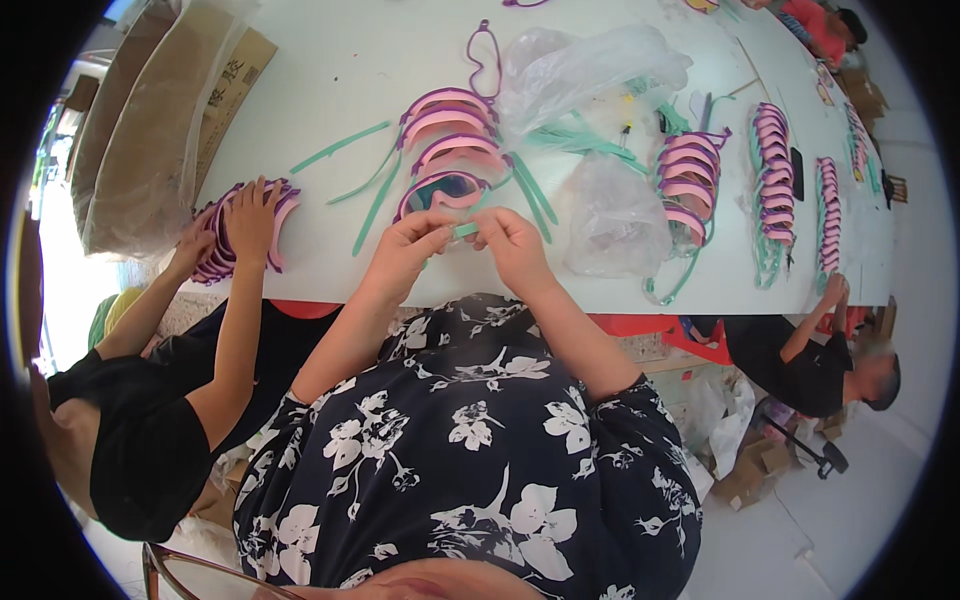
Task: Assembling colorful eyewear components at a workshop table.
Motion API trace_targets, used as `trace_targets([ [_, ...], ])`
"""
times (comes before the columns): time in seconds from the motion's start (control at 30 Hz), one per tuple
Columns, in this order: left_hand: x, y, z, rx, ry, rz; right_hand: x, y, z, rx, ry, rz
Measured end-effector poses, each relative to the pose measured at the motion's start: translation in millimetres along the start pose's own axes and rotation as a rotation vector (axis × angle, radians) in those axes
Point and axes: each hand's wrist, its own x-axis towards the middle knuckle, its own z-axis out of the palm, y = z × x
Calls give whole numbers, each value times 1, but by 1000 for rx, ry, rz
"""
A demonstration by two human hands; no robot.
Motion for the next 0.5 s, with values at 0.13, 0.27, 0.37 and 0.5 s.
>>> trace_targets([
  [0.13,1,-12,-4,318,2,16,2,3,-2,-142,3,-103],
  [0.27,4,-19,-4,519,26,107,16,11,-24,-331,34,-83],
  [0.37,7,-15,-1,529,37,79,49,28,-54,-346,406,-89],
  [0.5,11,-20,2,408,39,51,113,11,-91,-387,715,-304],
])
